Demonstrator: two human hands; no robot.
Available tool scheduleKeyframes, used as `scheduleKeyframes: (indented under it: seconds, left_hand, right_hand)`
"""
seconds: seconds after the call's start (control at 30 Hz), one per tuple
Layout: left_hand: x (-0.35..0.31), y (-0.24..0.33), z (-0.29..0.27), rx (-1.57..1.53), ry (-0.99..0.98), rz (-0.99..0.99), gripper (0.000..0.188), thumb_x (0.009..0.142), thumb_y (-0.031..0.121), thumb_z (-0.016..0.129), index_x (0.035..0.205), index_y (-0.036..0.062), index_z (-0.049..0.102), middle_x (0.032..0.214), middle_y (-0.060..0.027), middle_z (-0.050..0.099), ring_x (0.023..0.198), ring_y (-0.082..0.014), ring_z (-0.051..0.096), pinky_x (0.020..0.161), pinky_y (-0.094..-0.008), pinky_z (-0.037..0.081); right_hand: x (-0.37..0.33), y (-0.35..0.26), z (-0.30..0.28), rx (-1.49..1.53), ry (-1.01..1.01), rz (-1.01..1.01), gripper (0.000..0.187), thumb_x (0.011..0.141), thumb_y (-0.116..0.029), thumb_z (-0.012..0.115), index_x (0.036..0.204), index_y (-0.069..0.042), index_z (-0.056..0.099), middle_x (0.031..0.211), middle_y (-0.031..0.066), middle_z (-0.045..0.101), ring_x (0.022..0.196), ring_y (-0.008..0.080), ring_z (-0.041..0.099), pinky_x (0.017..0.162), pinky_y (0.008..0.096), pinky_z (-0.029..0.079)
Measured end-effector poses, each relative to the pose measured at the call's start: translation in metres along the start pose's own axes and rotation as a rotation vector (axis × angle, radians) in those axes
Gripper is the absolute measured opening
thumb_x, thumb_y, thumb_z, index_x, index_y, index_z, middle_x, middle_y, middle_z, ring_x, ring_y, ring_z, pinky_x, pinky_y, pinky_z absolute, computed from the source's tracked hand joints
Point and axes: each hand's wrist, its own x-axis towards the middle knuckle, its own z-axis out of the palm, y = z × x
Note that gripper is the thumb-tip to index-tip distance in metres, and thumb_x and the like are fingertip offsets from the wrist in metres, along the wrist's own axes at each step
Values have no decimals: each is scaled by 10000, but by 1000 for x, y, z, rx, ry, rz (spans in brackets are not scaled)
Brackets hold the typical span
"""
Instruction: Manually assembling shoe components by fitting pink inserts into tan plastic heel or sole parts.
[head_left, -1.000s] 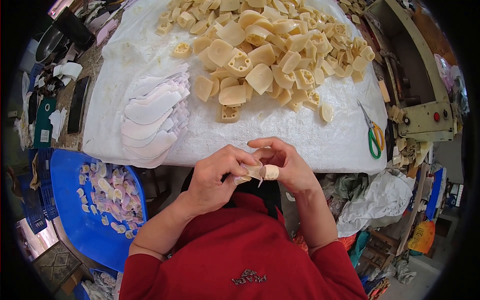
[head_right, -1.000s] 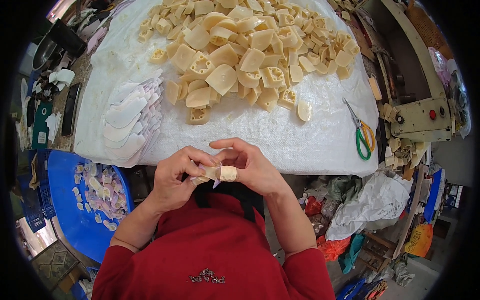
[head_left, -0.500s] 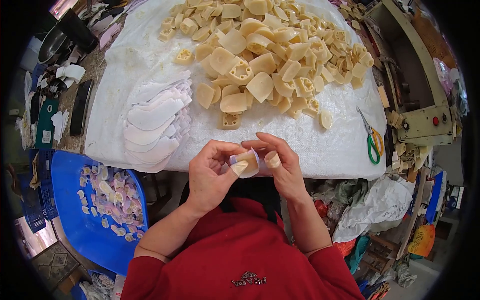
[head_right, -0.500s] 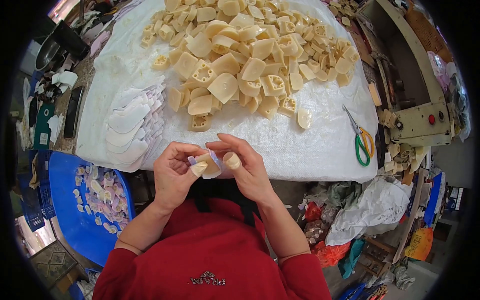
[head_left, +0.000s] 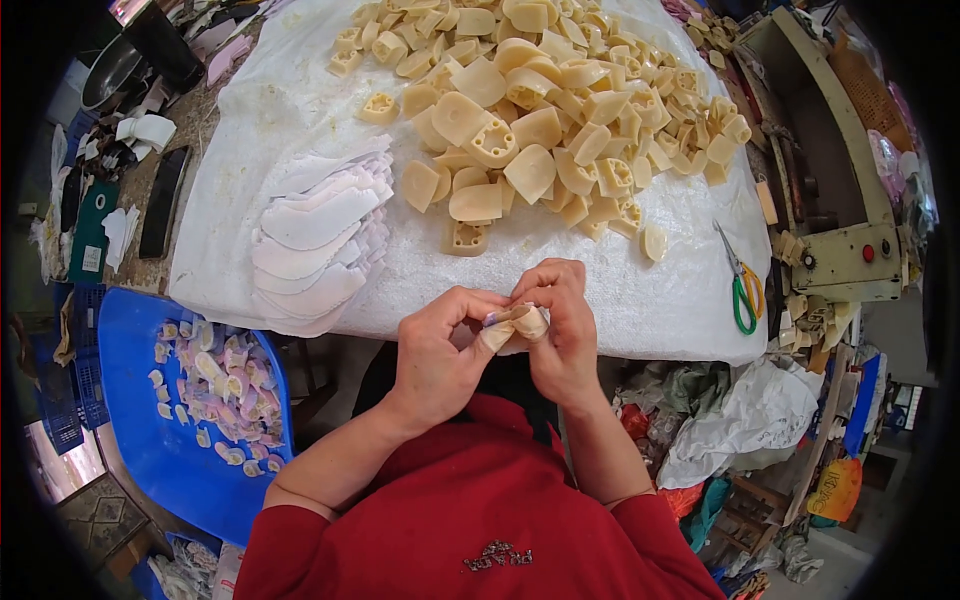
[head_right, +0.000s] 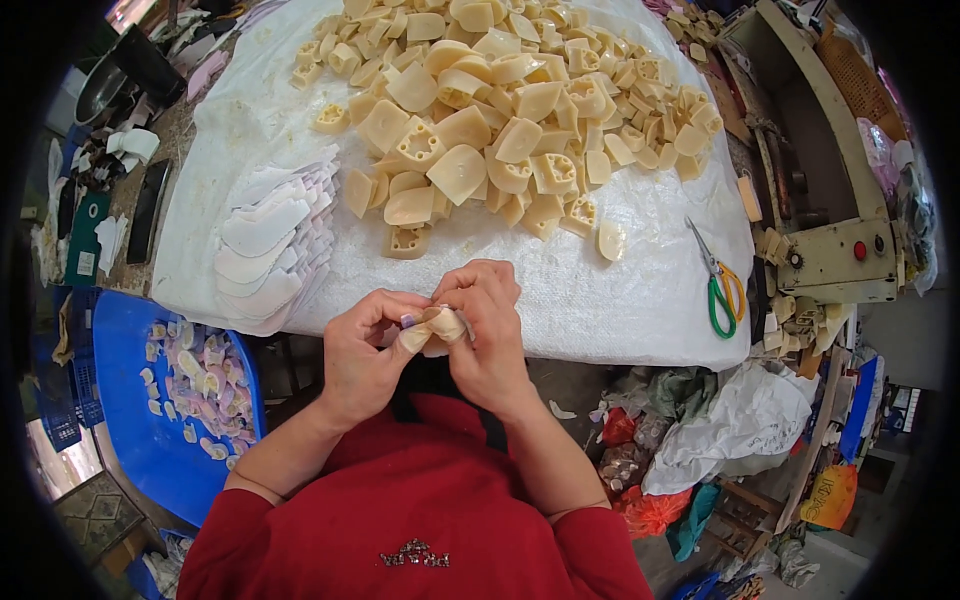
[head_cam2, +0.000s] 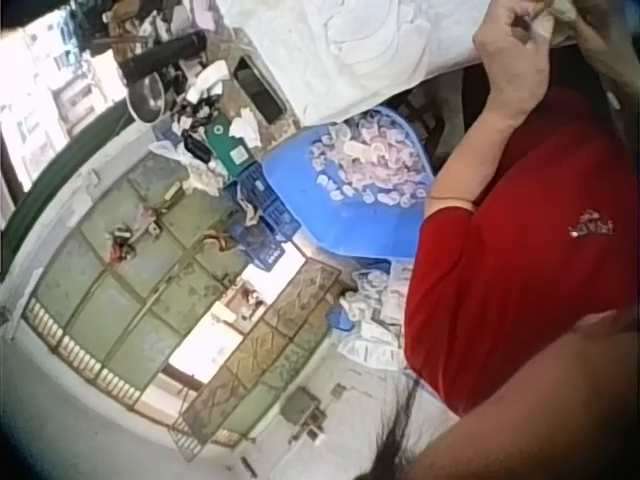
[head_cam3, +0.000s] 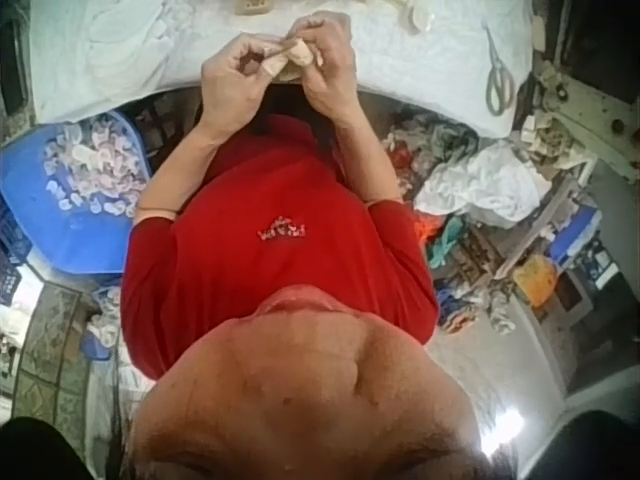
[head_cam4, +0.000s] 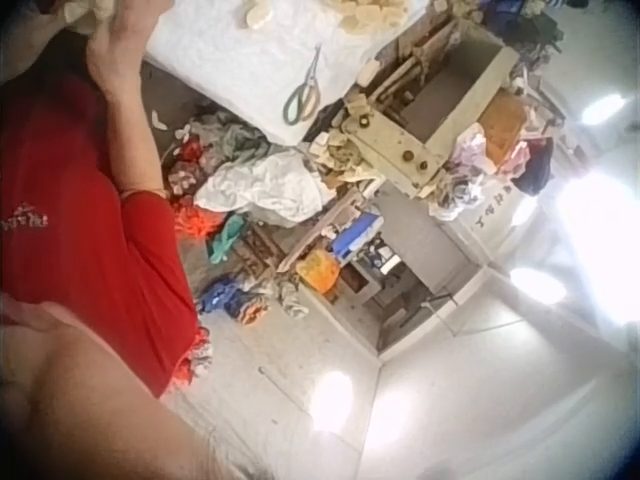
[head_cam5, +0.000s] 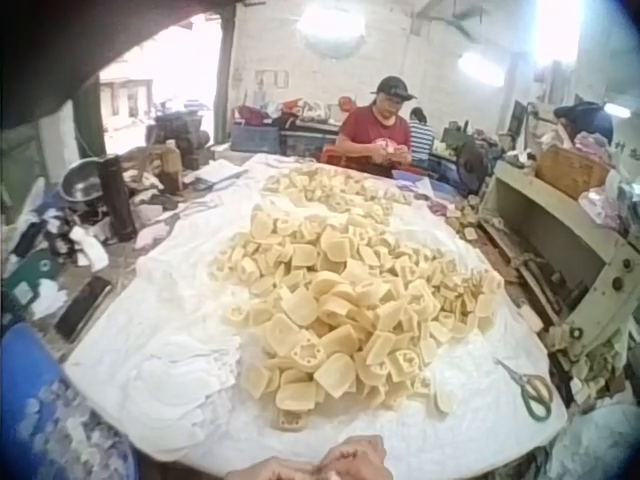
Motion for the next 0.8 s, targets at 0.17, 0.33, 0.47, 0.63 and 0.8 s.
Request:
scheduleKeyframes:
  seconds: [0.17, 0.33, 0.47, 0.63, 0.8]
  left_hand:
    - [7, 15, -6, 530, 85, 362, 146, 708, 24, 720, 805, 75, 624, 996, -98, 583, 942, -279, 530, 758, -349, 453]
    - [5, 8, -21, 651, 23, 709, 238, 589, -12, 740, 778, 101, 651, 1003, -49, 547, 957, -271, 490, 777, -349, 424]
    - [-2, -3, -22, 621, -13, 766, 263, 576, 5, 746, 805, 118, 681, 1015, -50, 545, 961, -275, 489, 800, -362, 416]
    - [-2, -1, -27, 225, -91, 328, 429, 875, 335, 574, 1223, 84, 567, 1132, -107, 509, 1033, -265, 492, 931, -378, 383]
    - [-2, 6, -14, -247, -501, -193, 592, 953, 346, 413, 1408, 14, 231, 1154, -99, 477, 1016, -172, 497, 922, -315, 392]
  right_hand:
    - [-5, -6, -1, 267, 39, 61, 114, 856, -172, 628, 852, -71, 575, 934, 59, 547, 926, 204, 468, 862, 336, 365]
    - [7, -8, -15, 728, -71, 345, 311, 802, -226, 708, 995, -10, 593, 1136, 103, 570, 1089, 188, 507, 945, 336, 388]
    - [7, -6, -23, 660, -234, 462, 397, 736, -114, 758, 1069, -1, 576, 1088, 78, 629, 1048, 170, 552, 933, 310, 414]
    - [9, -13, -22, 280, -76, 40, 398, 691, -66, 752, 1061, -50, 605, 1016, 87, 648, 917, 238, 587, 824, 326, 468]
    - [-3, -16, -9, 272, -133, -105, 592, 667, -42, 795, 1187, -40, 511, 1010, 124, 658, 984, 266, 563, 916, 409, 396]
